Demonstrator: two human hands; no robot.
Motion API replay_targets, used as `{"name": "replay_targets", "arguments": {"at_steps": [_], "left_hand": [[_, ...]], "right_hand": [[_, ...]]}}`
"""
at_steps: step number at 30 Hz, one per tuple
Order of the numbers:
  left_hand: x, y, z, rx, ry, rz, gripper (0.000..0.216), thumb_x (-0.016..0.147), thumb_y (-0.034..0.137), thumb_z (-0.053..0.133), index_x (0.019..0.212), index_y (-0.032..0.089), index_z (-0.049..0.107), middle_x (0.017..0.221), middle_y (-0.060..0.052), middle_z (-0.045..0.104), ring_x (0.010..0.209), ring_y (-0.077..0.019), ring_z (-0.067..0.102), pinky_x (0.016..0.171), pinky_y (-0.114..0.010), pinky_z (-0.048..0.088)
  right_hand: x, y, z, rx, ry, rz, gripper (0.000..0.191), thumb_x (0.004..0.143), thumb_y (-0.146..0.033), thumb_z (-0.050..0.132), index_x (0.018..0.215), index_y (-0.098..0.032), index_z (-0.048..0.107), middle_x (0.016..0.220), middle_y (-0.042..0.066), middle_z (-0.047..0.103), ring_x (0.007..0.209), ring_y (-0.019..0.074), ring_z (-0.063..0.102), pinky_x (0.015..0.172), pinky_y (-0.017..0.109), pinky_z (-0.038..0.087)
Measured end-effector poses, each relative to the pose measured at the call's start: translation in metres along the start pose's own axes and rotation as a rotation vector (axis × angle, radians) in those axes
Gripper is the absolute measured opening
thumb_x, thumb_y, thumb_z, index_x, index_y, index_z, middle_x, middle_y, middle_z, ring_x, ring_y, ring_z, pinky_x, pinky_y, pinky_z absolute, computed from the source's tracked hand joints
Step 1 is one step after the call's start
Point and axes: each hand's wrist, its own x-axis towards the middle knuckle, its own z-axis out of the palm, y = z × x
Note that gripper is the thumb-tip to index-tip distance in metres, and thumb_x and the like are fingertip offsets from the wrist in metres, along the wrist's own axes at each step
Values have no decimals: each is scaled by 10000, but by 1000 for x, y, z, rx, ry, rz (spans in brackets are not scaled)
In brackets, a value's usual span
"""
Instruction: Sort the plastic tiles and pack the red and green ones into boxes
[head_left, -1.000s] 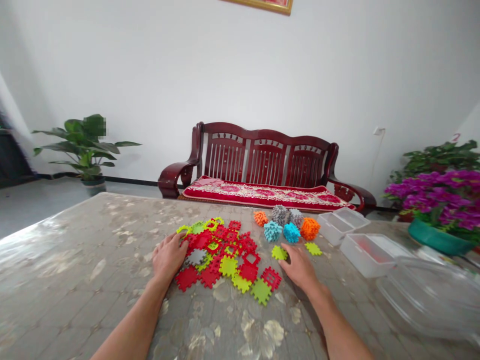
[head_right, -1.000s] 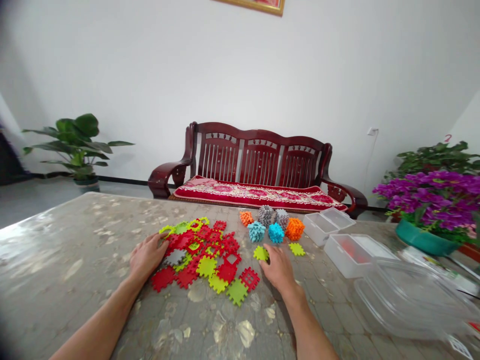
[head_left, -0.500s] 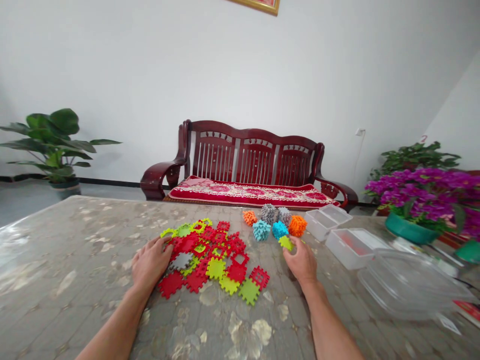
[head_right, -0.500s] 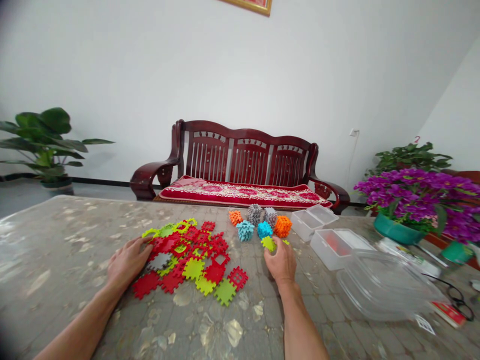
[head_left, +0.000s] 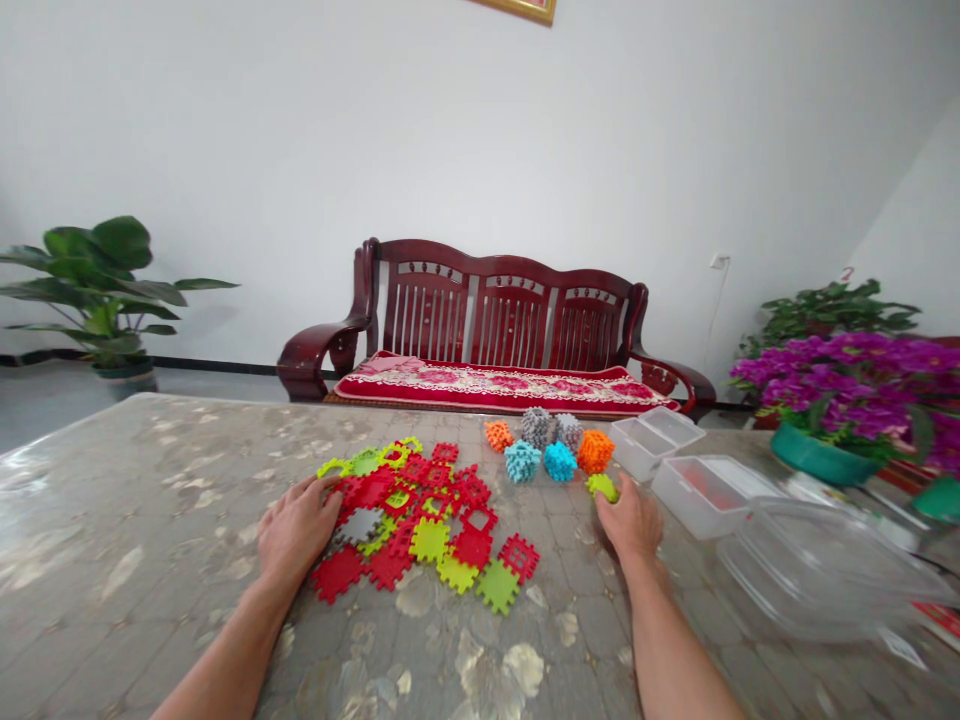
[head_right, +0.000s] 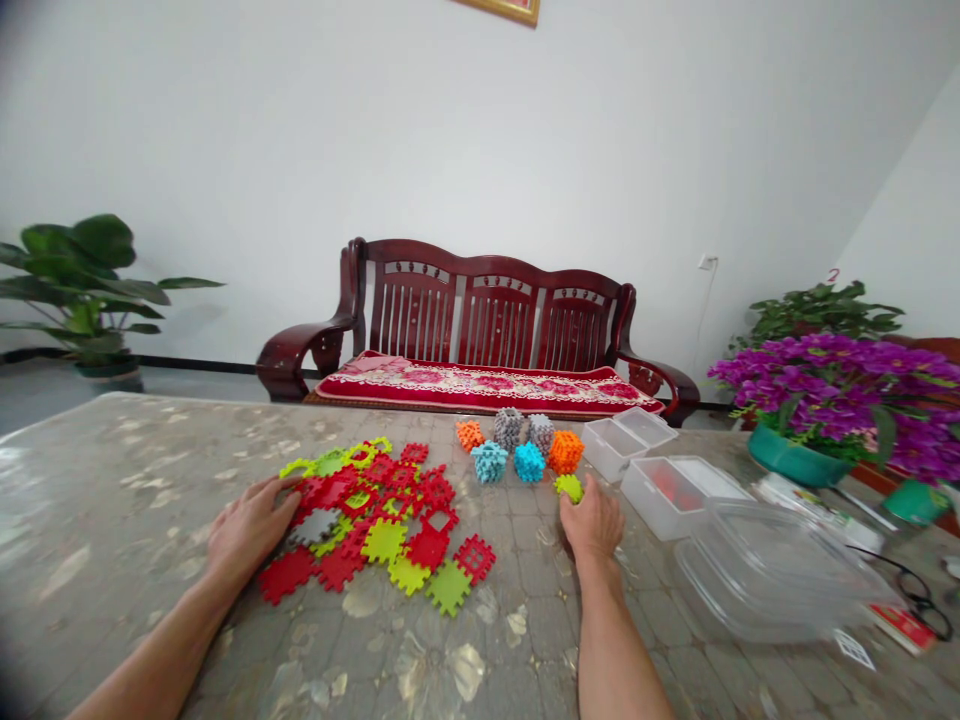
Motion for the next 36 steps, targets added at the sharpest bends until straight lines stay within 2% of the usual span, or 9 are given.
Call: {"name": "replay_targets", "arguments": {"at_steps": [7,16,19,22,25,28,30,33,36], "left_hand": [[0,0,1,13,-7,2,468,935,416,338,1269,281,637,1422,-72,558,1283,-318,523,1083,-487,384],[1,-3,5,-9,24,6,458,932,430,352,1244,287,656,1412,-77,568,1276,-322,528,1075,-500,386],[1,-3,5,-12,25,1,469,935,437,343,1253,278,649,1421,-84,558,1287,-318,518,1080,-498,379],[-1,-1,3,-22,32,-1,460,932,426,355,1257,272,644,1416,-89,561,1305,-302,505,1091,-483,369],[-4,2,1,-24,32,-6,449,930,406,361,1252,276,647,1410,-82,565,1299,-296,512,1090,-476,369],[-6,4,-1,-27,36,-4,442,926,377,371,1256,265,644,1399,-87,574,1290,-288,520,1087,-463,370],[-6,4,-1,-33,35,-2,445,928,375,371,1262,254,639,1403,-94,570,1295,-289,514,1088,-463,367],[-6,3,0,-39,34,-1,447,931,386,371,1265,250,636,1407,-94,568,1293,-296,514,1083,-470,368],[-5,3,1,-41,35,-5,444,933,390,372,1263,256,636,1412,-89,564,1295,-291,512,1087,-465,364]], "right_hand": [[4,-1,4,-67,-69,1,633,867,-477,526,1422,-180,454,1220,131,670,1127,318,587,912,410,444],[5,1,9,-82,-53,-60,583,886,-442,492,1385,-141,491,1201,162,670,1100,337,593,878,425,456],[3,3,7,-46,-23,-68,587,883,-448,499,1375,-128,504,1189,175,669,1086,350,590,867,440,452],[-2,2,6,35,91,-94,528,880,-425,505,1330,-152,550,1171,159,672,1072,329,583,884,428,438],[-11,-10,7,218,176,-270,390,887,-374,482,1185,-181,644,1126,118,690,1061,285,581,935,399,417],[-32,-35,6,441,142,-524,308,889,-354,486,1051,-189,690,1065,97,709,1036,247,595,962,370,413],[-52,-56,-1,553,83,-668,276,887,-353,521,1035,-193,691,1050,90,711,1024,233,601,960,359,421],[-85,-82,-18,614,-98,-881,243,846,-329,617,1052,-222,686,1076,66,698,1026,220,596,948,354,430],[-110,-97,-34,602,-240,-1050,427,726,-365,759,1129,-257,668,1162,49,664,1077,235,565,971,379,417]]}}
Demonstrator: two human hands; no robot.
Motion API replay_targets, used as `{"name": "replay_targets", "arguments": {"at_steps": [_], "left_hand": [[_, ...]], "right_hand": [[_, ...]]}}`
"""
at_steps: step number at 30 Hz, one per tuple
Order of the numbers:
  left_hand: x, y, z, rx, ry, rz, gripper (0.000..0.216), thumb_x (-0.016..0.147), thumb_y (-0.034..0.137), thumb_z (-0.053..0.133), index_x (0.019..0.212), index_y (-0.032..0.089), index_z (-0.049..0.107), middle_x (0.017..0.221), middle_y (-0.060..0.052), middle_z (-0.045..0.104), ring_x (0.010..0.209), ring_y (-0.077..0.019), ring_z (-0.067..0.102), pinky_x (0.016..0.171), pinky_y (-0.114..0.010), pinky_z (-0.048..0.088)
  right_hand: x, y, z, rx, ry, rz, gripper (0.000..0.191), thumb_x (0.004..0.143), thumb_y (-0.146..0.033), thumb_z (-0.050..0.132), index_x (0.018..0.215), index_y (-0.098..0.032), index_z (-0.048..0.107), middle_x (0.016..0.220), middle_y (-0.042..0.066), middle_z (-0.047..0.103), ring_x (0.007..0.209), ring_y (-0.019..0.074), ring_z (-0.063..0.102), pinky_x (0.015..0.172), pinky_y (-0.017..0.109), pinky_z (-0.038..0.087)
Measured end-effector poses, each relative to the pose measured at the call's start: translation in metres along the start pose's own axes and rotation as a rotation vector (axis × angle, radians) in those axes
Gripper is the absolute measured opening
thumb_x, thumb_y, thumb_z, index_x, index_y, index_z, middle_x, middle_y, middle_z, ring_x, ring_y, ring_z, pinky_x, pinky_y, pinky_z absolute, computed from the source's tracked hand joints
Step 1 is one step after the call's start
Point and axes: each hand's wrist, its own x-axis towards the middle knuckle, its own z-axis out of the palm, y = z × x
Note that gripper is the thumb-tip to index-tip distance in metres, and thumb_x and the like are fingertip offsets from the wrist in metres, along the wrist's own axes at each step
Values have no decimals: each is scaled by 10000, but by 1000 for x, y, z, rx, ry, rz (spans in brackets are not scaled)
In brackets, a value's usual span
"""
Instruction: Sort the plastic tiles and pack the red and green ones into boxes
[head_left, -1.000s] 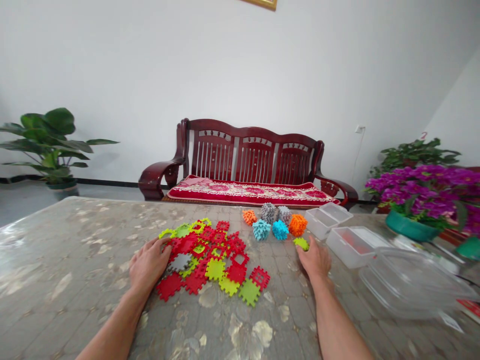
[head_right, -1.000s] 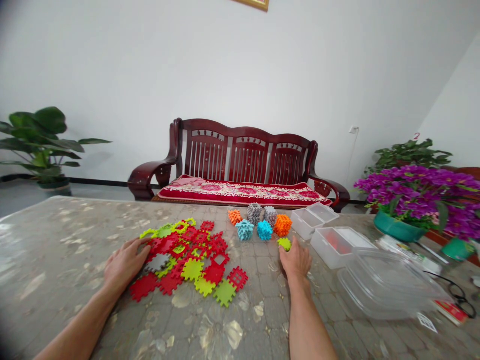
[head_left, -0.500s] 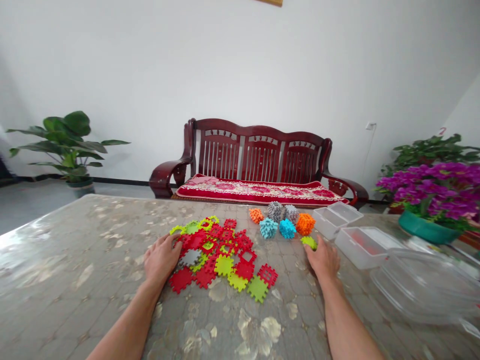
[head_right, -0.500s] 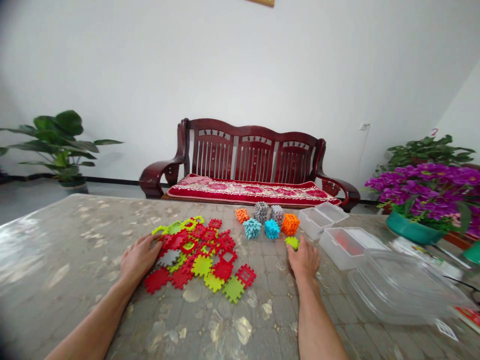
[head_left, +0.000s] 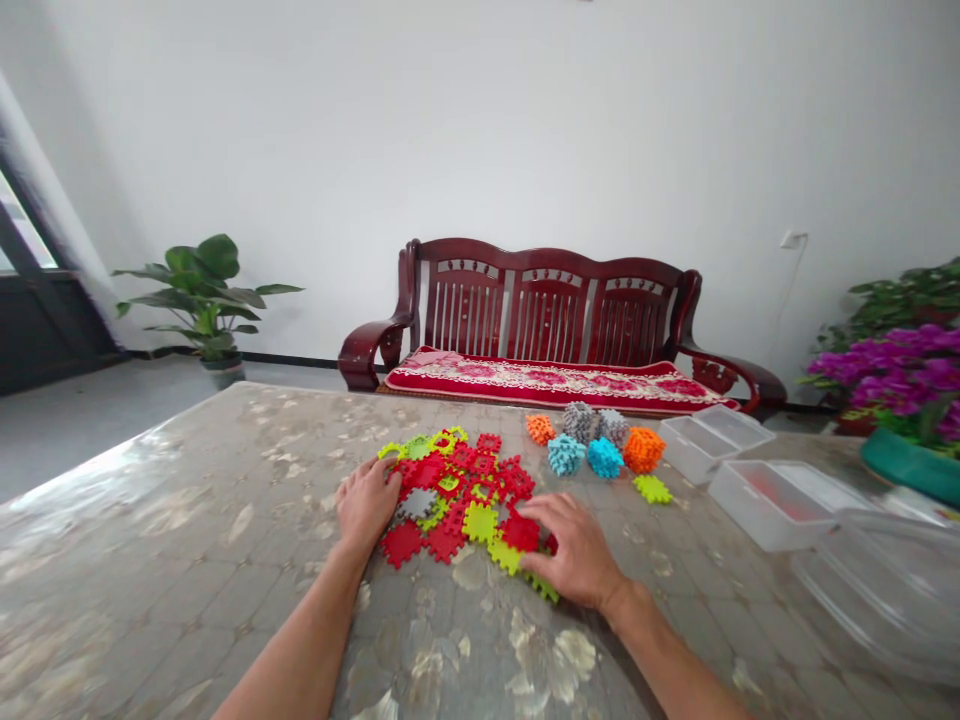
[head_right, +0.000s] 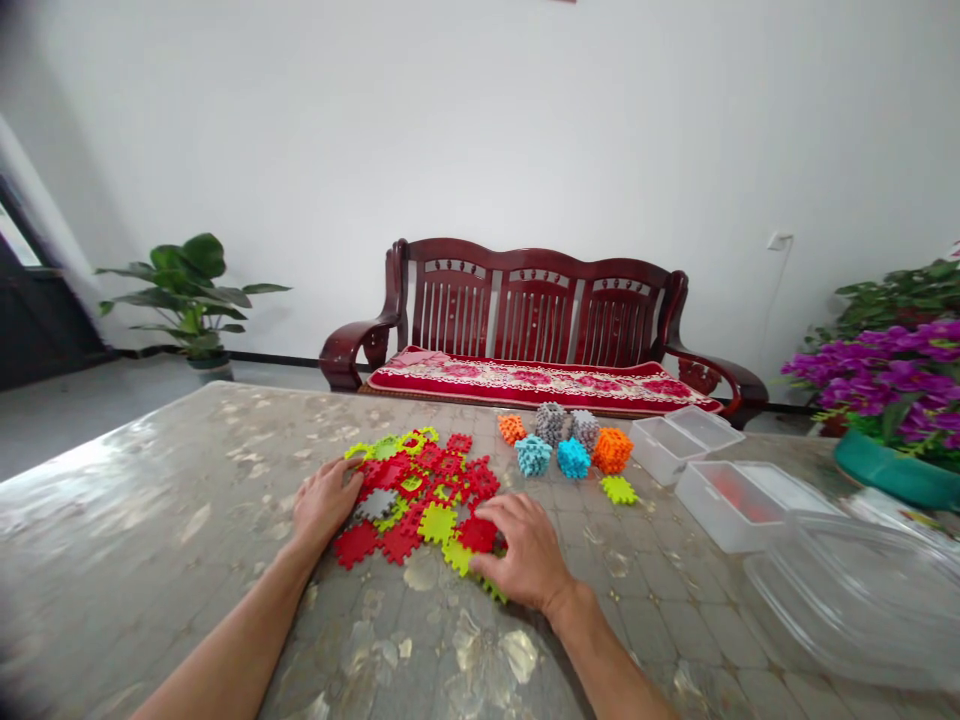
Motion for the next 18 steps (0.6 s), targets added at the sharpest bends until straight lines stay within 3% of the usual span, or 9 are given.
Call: {"name": "replay_targets", "arguments": {"at_steps": [4,11,14,18], "left_hand": [[0,0,0,-6,-2,-7,438,931,396,381,1262,268,636,1416,-81,558,1303,-285,504,1100,-461,348],[2,-2,2,-19,6,-14,416,931,400,400,1244,275,646,1395,-72,577,1292,-276,509,1099,-444,347],[2,-2,3,-23,11,-10,408,931,396,410,1238,278,651,1401,-78,573,1291,-283,508,1095,-453,348],[2,-2,3,-24,11,-8,421,933,397,388,1240,284,652,1406,-79,567,1298,-289,506,1094,-465,351]], "right_hand": [[-2,-20,4,-24,-85,-94,571,641,-347,822,1178,-279,640,1231,38,626,1119,250,533,984,402,402],[-4,-18,15,-126,-16,-143,177,852,-195,619,1011,-246,678,991,38,705,930,200,615,853,330,459],[-4,-16,18,-55,60,-78,204,915,-180,508,1006,-237,682,978,43,715,908,179,642,844,299,474],[-1,-12,21,179,233,127,213,918,-273,496,921,-224,704,1019,61,720,994,198,644,926,316,472]]}}
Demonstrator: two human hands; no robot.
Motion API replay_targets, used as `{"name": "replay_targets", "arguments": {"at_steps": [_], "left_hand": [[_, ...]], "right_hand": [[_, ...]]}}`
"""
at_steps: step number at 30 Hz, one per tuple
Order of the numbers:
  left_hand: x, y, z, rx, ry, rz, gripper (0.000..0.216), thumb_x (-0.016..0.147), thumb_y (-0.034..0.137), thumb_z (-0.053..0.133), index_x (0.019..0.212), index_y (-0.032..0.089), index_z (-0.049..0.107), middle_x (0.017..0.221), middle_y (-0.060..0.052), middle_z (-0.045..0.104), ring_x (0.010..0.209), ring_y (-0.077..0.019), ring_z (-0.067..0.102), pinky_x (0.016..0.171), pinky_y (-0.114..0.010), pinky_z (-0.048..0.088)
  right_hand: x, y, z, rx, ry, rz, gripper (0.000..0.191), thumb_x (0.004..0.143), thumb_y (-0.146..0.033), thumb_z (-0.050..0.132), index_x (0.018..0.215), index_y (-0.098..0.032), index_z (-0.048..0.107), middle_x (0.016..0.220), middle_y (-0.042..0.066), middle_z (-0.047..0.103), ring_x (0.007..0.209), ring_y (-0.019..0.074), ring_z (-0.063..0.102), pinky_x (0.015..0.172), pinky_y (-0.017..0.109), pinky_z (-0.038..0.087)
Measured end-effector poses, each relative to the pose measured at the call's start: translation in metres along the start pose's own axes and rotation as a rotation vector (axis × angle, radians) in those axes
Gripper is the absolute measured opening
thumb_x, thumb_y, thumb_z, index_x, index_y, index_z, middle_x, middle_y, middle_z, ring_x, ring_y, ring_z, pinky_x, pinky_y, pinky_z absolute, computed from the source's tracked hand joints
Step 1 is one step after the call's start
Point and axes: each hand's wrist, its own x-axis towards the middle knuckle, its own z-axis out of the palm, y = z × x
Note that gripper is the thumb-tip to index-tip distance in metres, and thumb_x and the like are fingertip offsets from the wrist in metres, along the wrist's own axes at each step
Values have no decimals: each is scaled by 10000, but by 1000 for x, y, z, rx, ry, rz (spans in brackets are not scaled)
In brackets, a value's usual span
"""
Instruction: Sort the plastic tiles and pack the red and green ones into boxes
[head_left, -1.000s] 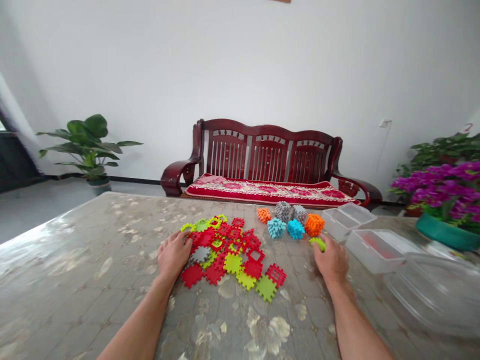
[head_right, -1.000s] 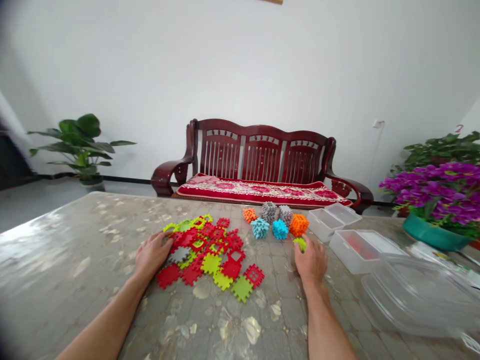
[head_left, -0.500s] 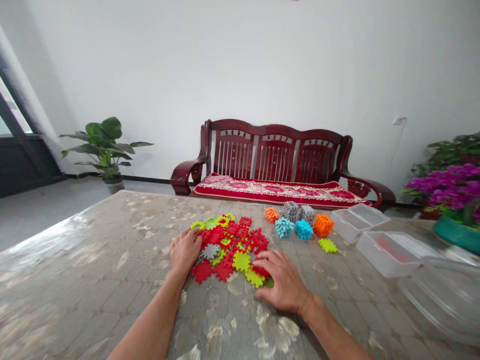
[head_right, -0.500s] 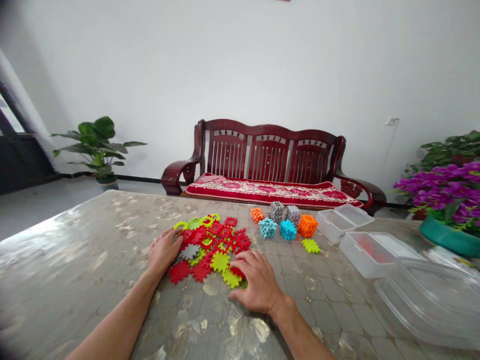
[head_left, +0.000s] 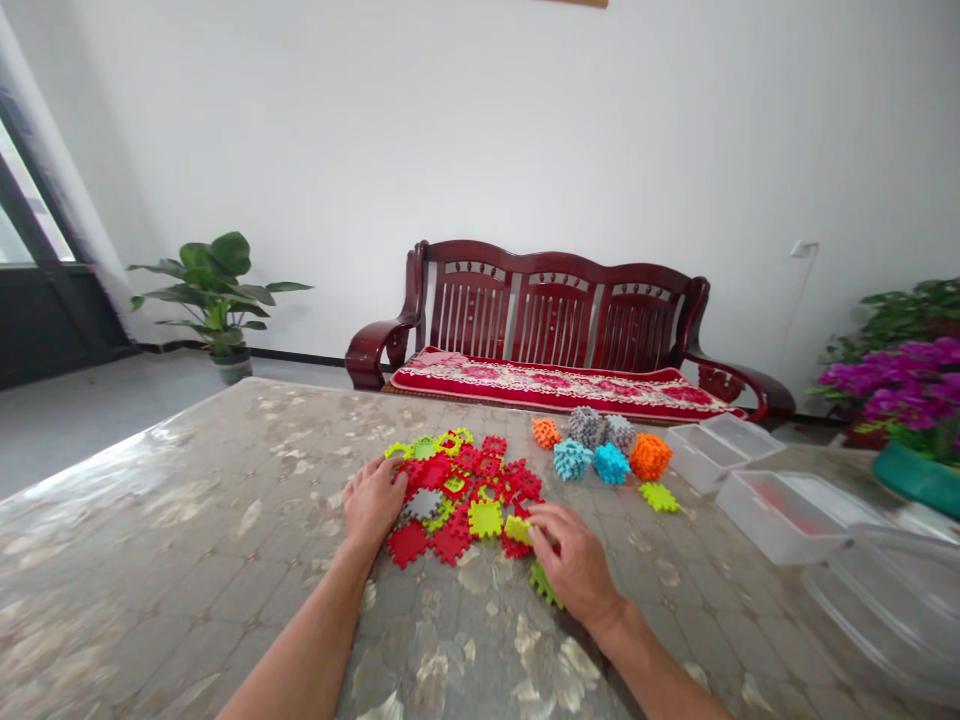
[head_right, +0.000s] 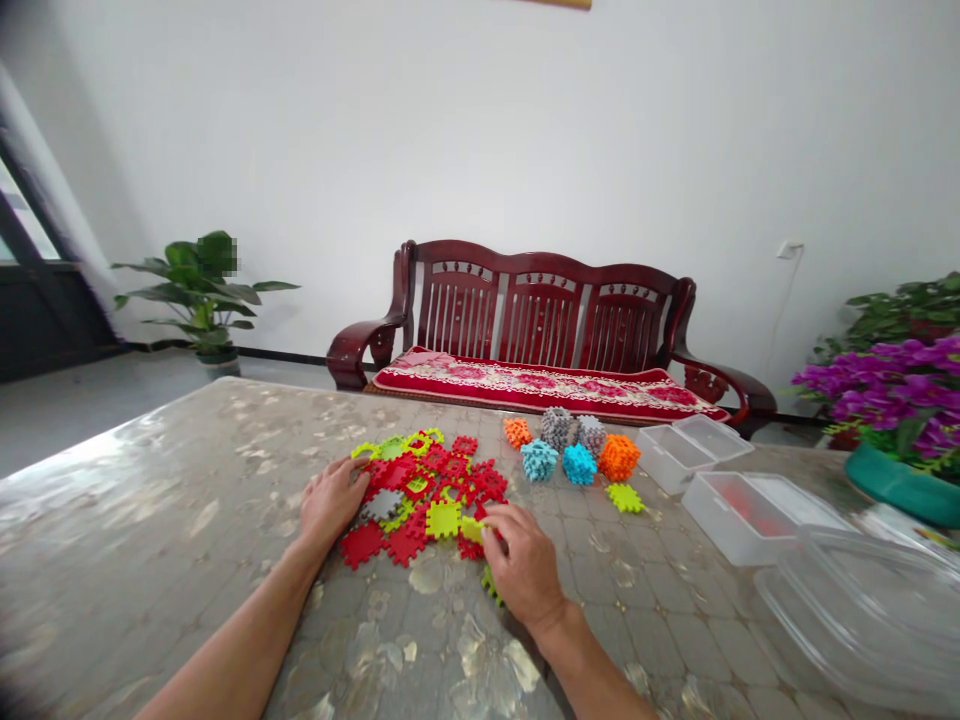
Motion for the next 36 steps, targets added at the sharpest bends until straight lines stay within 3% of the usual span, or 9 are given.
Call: {"name": "replay_targets", "arguments": {"at_steps": [5,8,10,13,19,22,25,30,36], "left_hand": [[-1,1,-1,11,-5,-2,432,930,397,375,1242,284,652,1402,-78,570,1294,-287,511,1097,-462,350],[-1,1,-1,27,3,-1,426,929,378,378,1245,283,648,1406,-78,568,1293,-282,511,1094,-459,354],[-1,1,-1,32,5,4,419,927,376,385,1244,293,647,1409,-72,566,1285,-284,517,1088,-461,361],[0,0,-1,34,-5,12,427,929,390,375,1244,298,648,1410,-72,565,1284,-293,518,1087,-471,364],[1,1,-2,42,-19,0,452,937,425,355,1255,286,644,1418,-78,559,1295,-295,513,1089,-471,369],[1,0,-2,45,-29,0,459,938,430,345,1257,288,643,1419,-79,557,1295,-296,514,1090,-476,369],[2,-1,-1,54,-24,16,459,934,434,352,1257,286,644,1421,-84,554,1302,-296,508,1089,-471,371],[4,-3,1,67,-30,18,461,935,431,349,1262,288,640,1430,-77,547,1301,-305,507,1085,-483,374],[4,-1,-2,74,-64,12,479,945,427,318,1280,281,627,1445,-81,531,1309,-316,499,1095,-501,363]], "right_hand": [[11,23,-8,292,158,408,427,854,-529,504,920,-166,719,773,66,724,720,224,663,647,311,527],[16,49,-22,268,162,531,513,802,-580,494,952,-145,721,660,49,693,614,225,638,551,310,500],[16,67,-31,178,148,540,502,801,-555,470,971,-156,723,729,63,720,662,237,659,592,326,517],[14,86,-42,-71,146,489,415,800,-443,486,1014,-175,719,971,101,741,879,257,681,794,364,528],[11,86,-50,-376,15,450,526,754,-347,615,1251,-173,613,1239,114,654,1053,254,637,933,363,477],[10,78,-50,-460,-74,416,620,726,-353,672,1311,-174,571,1253,115,655,1156,301,584,965,399,455],[9,74,-48,-516,-127,398,618,746,-319,668,1339,-190,550,1198,99,685,1114,297,604,931,389,465],[8,73,-44,-574,-132,342,600,794,-276,634,1367,-147,515,1174,124,693,1083,281,630,911,360,468],[11,83,-59,-583,-43,419,604,798,-286,642,1370,-159,493,1141,99,705,1062,255,646,889,327,466]]}}
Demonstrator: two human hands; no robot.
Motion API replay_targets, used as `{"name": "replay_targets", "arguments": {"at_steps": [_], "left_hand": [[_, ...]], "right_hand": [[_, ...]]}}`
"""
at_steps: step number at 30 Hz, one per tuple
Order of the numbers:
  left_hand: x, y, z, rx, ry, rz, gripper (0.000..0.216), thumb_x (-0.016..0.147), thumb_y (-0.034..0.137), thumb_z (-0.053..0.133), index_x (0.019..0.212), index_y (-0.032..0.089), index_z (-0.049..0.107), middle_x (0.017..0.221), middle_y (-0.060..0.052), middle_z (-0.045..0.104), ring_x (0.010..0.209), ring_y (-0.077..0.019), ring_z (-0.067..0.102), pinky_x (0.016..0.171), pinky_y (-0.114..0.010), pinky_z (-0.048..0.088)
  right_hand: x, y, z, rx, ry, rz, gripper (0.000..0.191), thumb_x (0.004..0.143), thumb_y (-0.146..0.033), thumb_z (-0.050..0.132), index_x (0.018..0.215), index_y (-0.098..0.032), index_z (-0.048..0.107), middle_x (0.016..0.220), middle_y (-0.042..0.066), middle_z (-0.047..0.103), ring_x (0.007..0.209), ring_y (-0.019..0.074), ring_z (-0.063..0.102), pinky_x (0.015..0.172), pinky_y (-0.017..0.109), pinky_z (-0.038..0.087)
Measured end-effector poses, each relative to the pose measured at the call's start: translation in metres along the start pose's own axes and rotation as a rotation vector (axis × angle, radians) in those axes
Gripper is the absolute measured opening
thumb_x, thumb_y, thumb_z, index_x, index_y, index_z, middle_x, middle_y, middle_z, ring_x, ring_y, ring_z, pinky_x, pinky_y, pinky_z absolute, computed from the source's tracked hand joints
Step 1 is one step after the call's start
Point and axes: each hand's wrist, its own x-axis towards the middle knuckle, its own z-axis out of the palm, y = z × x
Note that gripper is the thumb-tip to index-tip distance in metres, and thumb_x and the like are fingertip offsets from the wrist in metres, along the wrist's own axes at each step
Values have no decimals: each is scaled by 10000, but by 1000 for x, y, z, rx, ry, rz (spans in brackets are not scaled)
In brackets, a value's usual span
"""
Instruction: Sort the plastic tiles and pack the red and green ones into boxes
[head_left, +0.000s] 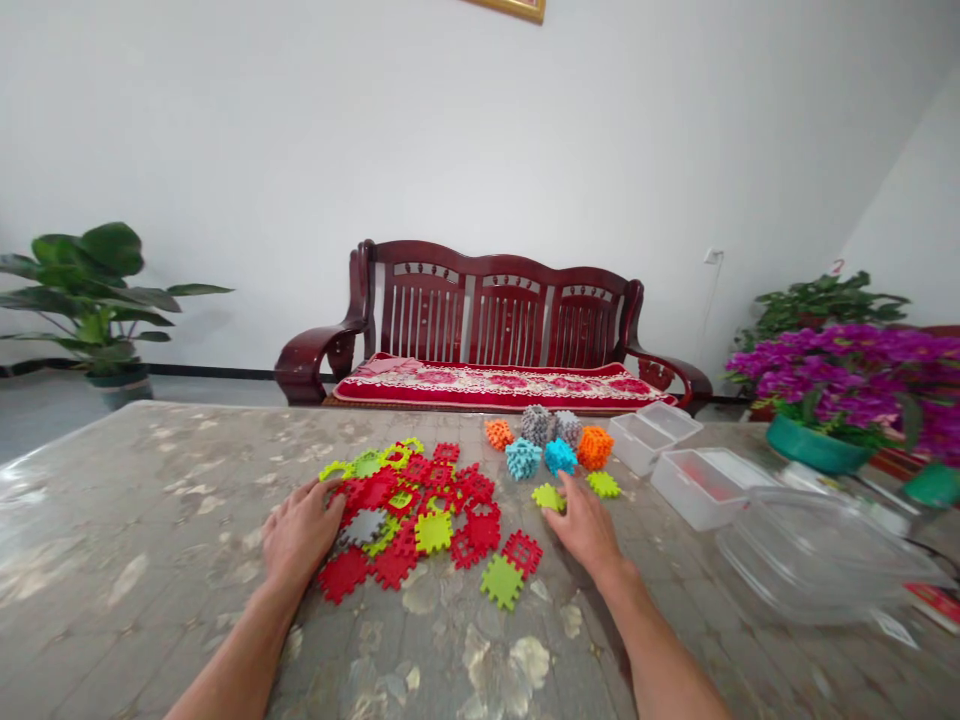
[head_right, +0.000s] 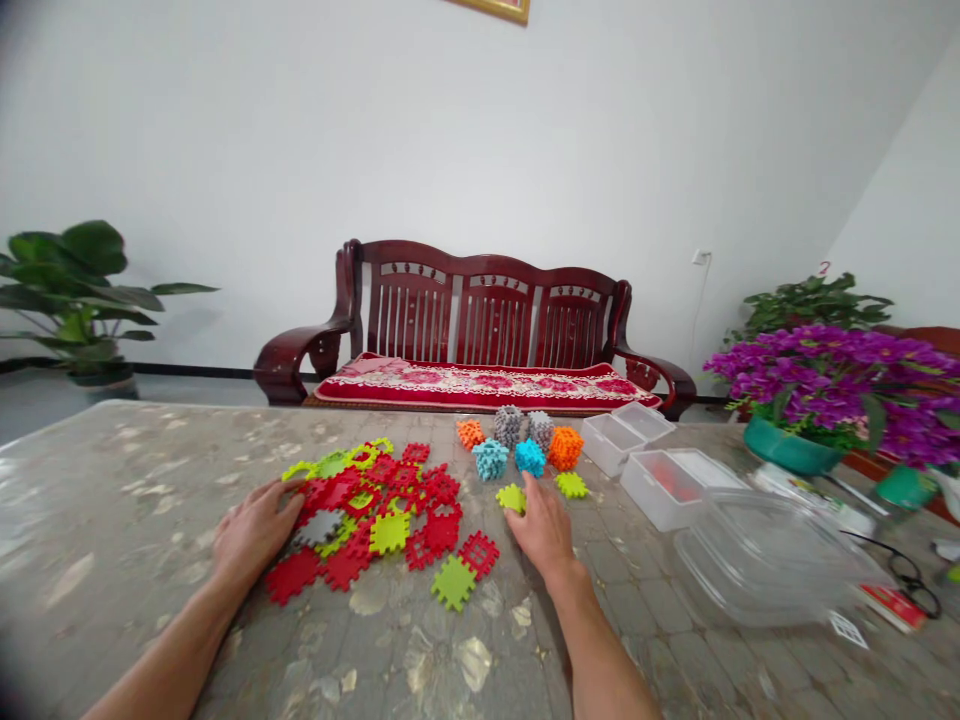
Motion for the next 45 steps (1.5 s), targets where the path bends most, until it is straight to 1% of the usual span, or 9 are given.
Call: {"name": "replay_targets", "arguments": {"at_steps": [7,12,19,25,31,34,37,41,45], "left_hand": [[1,0,0,11,11,12,470,942,420,330,1261,277,644,1427,-81,552,1293,-320,516,1078,-493,390],[4,-5,6,29,23,24,467,942,428,344,1277,275,632,1431,-78,551,1291,-314,519,1079,-488,390],[6,-7,8,34,38,30,465,936,432,349,1266,280,641,1417,-72,565,1281,-313,530,1076,-485,397],[6,-8,10,20,59,42,469,934,431,352,1268,271,640,1406,-81,574,1269,-320,536,1068,-493,402],[4,-5,7,20,34,15,458,934,432,354,1259,286,643,1423,-68,559,1276,-316,531,1069,-490,400],[3,-4,6,15,38,4,462,935,426,349,1268,283,636,1423,-72,558,1281,-315,528,1077,-494,390],[1,-2,5,0,48,-1,449,930,401,365,1269,280,634,1420,-79,559,1293,-303,519,1087,-488,380],[-1,0,5,-18,48,-6,436,931,384,372,1250,265,643,1412,-90,562,1298,-292,512,1092,-475,371],[-2,1,3,-37,55,-5,433,929,386,378,1247,263,644,1407,-91,566,1293,-300,512,1086,-481,369]], "right_hand": [[15,55,-23,-40,190,215,545,846,-348,609,1343,-167,475,1145,99,709,1020,251,663,833,318,459],[21,78,-21,-107,215,293,510,869,-333,574,1329,-137,480,1138,122,706,998,265,664,809,327,454],[26,86,-8,-115,162,321,537,879,-353,547,1357,-121,468,1193,147,675,1053,273,643,848,341,453],[25,78,-14,-212,76,404,701,832,-495,589,1413,-140,420,1162,161,681,1069,326,629,843,387,466],[27,75,-13,-237,47,408,636,860,-462,541,1405,-156,427,1159,145,681,1058,318,625,823,384,470],[25,79,-9,-242,81,385,613,856,-464,532,1376,-147,464,1174,147,675,1047,324,619,820,392,468],[23,81,-5,-237,230,329,583,848,-463,535,1331,-137,520,1143,158,679,1016,332,609,831,414,461],[20,64,3,-43,446,33,390,863,-393,505,1145,-161,644,1088,134,696,1009,294,594,900,418,447],[8,9,6,215,314,-280,273,883,-345,524,1042,-201,691,1049,99,714,1016,246,606,955,395,443]]}}
